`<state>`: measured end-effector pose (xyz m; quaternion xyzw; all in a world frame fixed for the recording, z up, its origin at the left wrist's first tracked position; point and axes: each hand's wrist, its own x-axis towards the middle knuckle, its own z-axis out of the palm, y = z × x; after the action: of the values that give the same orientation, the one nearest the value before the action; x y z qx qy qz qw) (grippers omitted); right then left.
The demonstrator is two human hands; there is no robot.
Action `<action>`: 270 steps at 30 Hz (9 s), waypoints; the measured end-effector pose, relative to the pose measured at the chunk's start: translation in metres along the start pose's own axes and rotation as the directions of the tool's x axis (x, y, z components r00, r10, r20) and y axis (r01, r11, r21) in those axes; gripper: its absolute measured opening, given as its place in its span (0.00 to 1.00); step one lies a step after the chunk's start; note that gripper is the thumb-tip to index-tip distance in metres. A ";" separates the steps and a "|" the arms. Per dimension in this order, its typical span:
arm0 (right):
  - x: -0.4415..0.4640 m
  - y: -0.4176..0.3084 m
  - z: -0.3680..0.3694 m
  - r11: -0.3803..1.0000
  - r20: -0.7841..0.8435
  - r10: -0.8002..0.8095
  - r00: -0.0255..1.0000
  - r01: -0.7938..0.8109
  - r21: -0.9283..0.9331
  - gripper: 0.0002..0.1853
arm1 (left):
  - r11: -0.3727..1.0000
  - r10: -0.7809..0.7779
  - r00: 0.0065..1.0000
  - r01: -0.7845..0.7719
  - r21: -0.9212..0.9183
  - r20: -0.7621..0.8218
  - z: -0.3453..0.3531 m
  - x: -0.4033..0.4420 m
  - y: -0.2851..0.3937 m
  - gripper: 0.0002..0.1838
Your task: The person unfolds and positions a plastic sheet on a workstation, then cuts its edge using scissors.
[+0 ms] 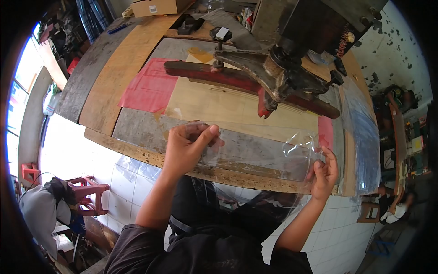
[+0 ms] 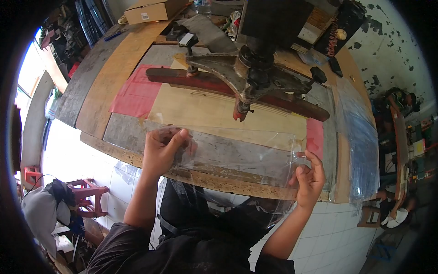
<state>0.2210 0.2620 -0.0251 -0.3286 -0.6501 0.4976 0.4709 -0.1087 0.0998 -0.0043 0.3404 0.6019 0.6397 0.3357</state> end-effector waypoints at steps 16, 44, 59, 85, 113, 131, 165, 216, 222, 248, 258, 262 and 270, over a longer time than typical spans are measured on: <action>0.001 -0.004 0.004 1.000 -0.042 0.001 0.999 -0.002 -0.017 0.24 | 0.986 -0.017 0.993 -0.003 -0.168 -0.115 -0.002 0.001 -0.008 0.29; 0.002 -0.005 0.005 1.000 -0.049 0.000 0.999 0.000 -0.002 0.23 | 0.988 0.069 0.998 -0.069 -0.137 -0.005 -0.008 0.000 -0.008 0.21; 0.001 -0.006 0.004 0.999 -0.051 0.026 0.998 -0.024 0.027 0.23 | 0.986 0.037 0.997 -0.047 -0.160 -0.066 -0.003 0.000 -0.012 0.24; 0.000 -0.006 0.000 0.997 -0.022 0.046 0.999 -0.045 0.070 0.22 | 0.985 0.048 0.981 -0.078 -0.155 -0.188 -0.004 0.001 -0.008 0.11; 0.003 -0.007 0.006 1.000 -0.136 0.007 0.991 -0.006 0.014 0.21 | 0.984 0.093 0.990 -0.108 -0.142 -0.109 -0.006 0.000 -0.007 0.11; 0.002 -0.011 0.004 0.999 -0.147 0.044 0.988 -0.040 0.032 0.22 | 0.989 0.076 0.991 -0.089 -0.116 -0.111 -0.003 -0.001 -0.005 0.10; 0.014 -0.008 0.002 0.984 -0.039 0.127 0.991 -0.130 -0.119 0.18 | 0.080 -0.660 0.658 -0.420 0.904 0.364 -0.003 0.537 0.068 0.26; 0.012 0.013 -0.004 0.909 -0.034 -0.161 0.986 0.135 -0.393 0.10 | 0.864 0.449 0.894 -0.435 0.254 0.005 -0.126 -0.036 0.138 0.09; 0.017 -0.029 -0.008 0.722 0.228 -0.208 0.951 0.307 -0.620 0.11 | 0.716 0.611 0.789 -0.586 0.380 0.066 -0.015 -0.105 0.021 0.17; -0.098 -0.030 0.072 0.841 0.352 0.295 0.889 -0.416 0.345 0.22 | 0.381 0.585 0.541 -0.841 0.385 0.604 0.068 -0.098 -0.022 0.27; -0.093 -0.030 0.071 0.808 0.324 0.316 0.892 -0.432 0.401 0.17 | 0.506 0.653 0.754 -0.365 0.781 -0.071 0.023 -0.057 0.010 0.28; -0.096 -0.028 0.069 0.824 0.364 0.231 0.902 -0.381 0.420 0.19 | 0.702 0.445 0.894 -0.385 0.599 0.054 0.018 -0.048 -0.007 0.18; -0.131 -0.078 0.041 0.850 0.255 0.249 0.934 -0.337 0.405 0.33 | 0.869 0.494 0.655 -0.362 0.337 -0.571 -0.072 -0.089 0.088 0.13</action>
<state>0.2305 0.1081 0.0097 -0.2590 -0.5045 0.7275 0.3862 -0.1228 -0.0185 0.0775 0.2647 0.6404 0.7158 -0.0861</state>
